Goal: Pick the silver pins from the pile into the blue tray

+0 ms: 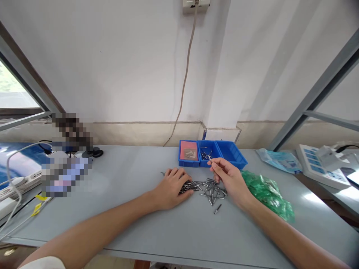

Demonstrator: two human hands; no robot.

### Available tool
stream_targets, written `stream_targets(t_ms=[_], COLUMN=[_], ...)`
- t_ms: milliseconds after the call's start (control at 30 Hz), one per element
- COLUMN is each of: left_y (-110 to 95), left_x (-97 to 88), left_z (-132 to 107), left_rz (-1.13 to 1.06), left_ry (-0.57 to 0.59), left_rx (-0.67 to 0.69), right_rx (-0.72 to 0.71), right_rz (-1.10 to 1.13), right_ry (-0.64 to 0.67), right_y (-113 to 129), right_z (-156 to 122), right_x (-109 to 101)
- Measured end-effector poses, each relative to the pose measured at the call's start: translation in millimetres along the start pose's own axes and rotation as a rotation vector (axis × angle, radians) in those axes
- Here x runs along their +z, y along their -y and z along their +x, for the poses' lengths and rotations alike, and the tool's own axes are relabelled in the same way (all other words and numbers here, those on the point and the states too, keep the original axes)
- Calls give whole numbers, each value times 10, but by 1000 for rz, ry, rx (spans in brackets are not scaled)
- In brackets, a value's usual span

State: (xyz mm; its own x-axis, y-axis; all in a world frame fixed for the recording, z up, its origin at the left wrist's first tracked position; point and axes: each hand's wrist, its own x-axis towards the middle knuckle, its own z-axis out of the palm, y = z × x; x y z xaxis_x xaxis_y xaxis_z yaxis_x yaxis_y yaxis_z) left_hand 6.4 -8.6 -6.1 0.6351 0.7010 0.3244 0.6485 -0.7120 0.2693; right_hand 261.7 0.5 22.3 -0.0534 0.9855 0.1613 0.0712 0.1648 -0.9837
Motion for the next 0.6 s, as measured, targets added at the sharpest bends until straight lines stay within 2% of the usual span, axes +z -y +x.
stream_targets(t_ms=[100, 233, 367, 467, 600], left_y=[-4, -6, -4, -4, -4], left_x=[-9, -14, -2, 2, -4], left_z=[0, -5, -11, -10, -9], left_rz=[0, 1, 6, 8, 7], left_ry=[-2, -1, -6, -4, -6], left_rx=[2, 2, 2, -1, 2], right_rx=[-75, -195, -223, -139, 91], right_rz=[-154, -325, -395, -318, -89], right_ry=[-56, -66, -54, -41, -48], right_y=[-4, 34, 65, 72, 69], right_z=[-1, -21, -31, -20, 28], right_x=[-3, -5, -22, -32, -35])
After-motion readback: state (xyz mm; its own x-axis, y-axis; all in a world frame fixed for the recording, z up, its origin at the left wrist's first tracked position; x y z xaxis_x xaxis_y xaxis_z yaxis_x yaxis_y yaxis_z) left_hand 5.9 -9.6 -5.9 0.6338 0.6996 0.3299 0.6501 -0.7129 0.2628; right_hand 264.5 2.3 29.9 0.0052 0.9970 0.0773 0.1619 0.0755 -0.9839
